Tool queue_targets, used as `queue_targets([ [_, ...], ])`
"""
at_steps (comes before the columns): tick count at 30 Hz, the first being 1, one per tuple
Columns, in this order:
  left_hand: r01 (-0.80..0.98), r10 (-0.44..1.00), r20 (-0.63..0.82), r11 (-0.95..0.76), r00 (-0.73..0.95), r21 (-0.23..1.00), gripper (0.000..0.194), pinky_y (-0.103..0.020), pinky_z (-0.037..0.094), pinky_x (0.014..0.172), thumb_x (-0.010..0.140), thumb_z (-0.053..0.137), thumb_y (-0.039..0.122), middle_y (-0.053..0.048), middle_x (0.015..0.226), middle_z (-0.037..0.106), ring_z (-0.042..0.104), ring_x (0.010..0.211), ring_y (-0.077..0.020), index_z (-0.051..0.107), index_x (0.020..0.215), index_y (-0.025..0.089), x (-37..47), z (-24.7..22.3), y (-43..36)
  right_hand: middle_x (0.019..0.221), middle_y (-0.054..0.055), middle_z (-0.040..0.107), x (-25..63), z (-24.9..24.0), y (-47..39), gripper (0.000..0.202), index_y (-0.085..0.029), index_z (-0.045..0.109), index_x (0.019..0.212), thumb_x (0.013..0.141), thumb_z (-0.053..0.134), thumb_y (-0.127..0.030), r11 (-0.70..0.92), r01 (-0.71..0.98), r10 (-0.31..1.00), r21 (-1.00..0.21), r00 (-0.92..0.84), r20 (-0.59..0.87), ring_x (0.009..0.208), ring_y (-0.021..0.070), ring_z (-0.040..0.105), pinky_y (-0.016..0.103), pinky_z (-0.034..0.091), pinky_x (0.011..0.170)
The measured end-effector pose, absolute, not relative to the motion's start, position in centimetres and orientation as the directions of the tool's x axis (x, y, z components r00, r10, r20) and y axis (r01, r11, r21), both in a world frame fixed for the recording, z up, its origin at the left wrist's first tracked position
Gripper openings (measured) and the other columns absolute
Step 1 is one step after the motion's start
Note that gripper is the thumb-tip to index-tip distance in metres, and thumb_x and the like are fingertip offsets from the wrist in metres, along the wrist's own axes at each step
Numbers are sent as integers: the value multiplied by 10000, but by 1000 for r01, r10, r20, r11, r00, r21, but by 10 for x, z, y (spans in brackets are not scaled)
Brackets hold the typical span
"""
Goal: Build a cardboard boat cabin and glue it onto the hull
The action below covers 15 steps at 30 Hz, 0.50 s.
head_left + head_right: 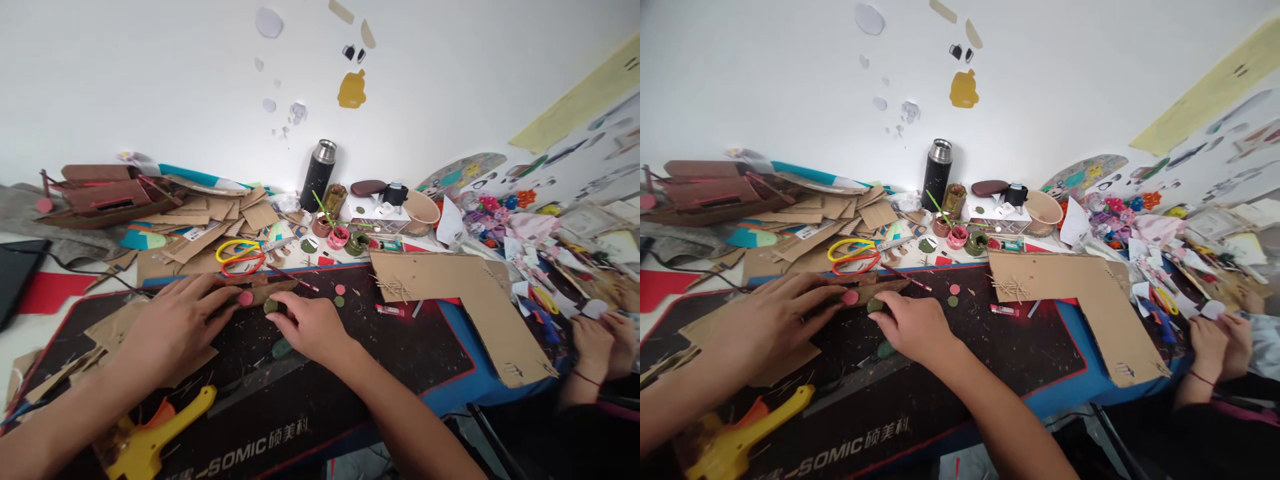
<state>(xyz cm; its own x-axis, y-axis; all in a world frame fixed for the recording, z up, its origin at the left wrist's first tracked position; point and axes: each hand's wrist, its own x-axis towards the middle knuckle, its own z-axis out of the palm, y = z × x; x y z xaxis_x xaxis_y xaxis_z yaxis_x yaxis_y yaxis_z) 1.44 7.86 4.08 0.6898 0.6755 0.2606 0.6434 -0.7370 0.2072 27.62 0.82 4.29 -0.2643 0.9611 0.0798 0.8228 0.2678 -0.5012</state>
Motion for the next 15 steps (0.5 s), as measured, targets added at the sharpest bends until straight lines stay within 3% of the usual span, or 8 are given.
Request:
queue_targets([
  [6, 658, 677, 226, -735, 701, 163, 350, -523, 564, 968, 1044, 477, 328, -105, 1233, 766, 693, 1164, -345, 794, 1188, 293, 14, 40, 80, 771, 3, 763, 331, 42, -6, 316, -249, 764, 1259, 1045, 634, -441, 11, 793, 998, -609, 30, 57, 684, 191, 699, 282, 477, 702],
  [11, 591, 586, 186, -806, 789, 30, 381, -573, 548, 991, 957, 523, 222, -123, 1291, 753, 637, 1236, -386, 805, 1205, 283, 7, 35, 83, 661, -3, 671, 377, 49, -19, 368, -241, 780, 1213, 1019, 605, -501, -130, 796, 974, -591, 213, 74, 622, 215, 638, 305, 445, 635],
  [15, 598, 596, 163, -800, 787, 37, 407, -583, 544, 994, 989, 487, 238, -109, 1276, 761, 623, 1215, -382, 791, 1256, 281, 6, 33, 85, 680, 8, 678, 395, 53, -27, 398, -236, 780, 1211, 1012, 584, -519, -188, 816, 959, -546, 272, 78, 643, 232, 640, 323, 448, 646],
])
